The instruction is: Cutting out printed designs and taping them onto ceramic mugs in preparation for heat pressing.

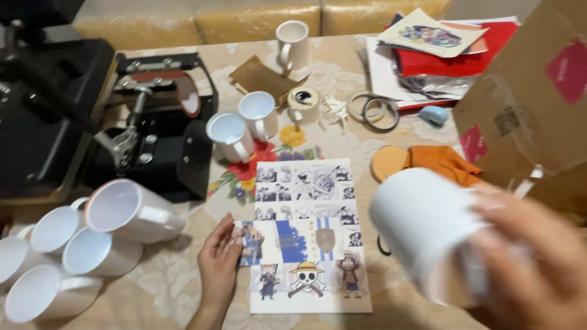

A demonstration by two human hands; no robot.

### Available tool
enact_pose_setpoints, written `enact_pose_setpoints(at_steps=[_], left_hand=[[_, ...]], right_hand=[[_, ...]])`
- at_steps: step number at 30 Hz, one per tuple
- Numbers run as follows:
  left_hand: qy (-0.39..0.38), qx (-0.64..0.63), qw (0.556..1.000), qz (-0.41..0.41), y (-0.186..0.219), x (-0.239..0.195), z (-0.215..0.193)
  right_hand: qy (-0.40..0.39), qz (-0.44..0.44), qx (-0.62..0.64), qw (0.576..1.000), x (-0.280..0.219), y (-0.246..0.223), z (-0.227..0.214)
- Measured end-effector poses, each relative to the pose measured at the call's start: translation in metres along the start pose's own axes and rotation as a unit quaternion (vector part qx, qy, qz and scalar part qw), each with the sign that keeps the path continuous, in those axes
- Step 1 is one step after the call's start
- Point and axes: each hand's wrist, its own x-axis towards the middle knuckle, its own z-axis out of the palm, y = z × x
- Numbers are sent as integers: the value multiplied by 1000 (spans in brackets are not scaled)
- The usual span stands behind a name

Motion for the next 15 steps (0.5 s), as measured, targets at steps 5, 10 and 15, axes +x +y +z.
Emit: enact_pose_setpoints(at_steps=[5, 10, 15], left_hand=[[-44, 34, 998, 1, 66, -52, 14], [-199, -286, 898, -269, 54, -73, 36], [-163, -377, 843, -349, 26, -67, 31]], right_hand=[[-86, -356, -148, 919, -8, -16, 90], [-85, -424, -90, 897, -20, -39, 137], [-141, -380, 51, 913, -40, -23, 148]])
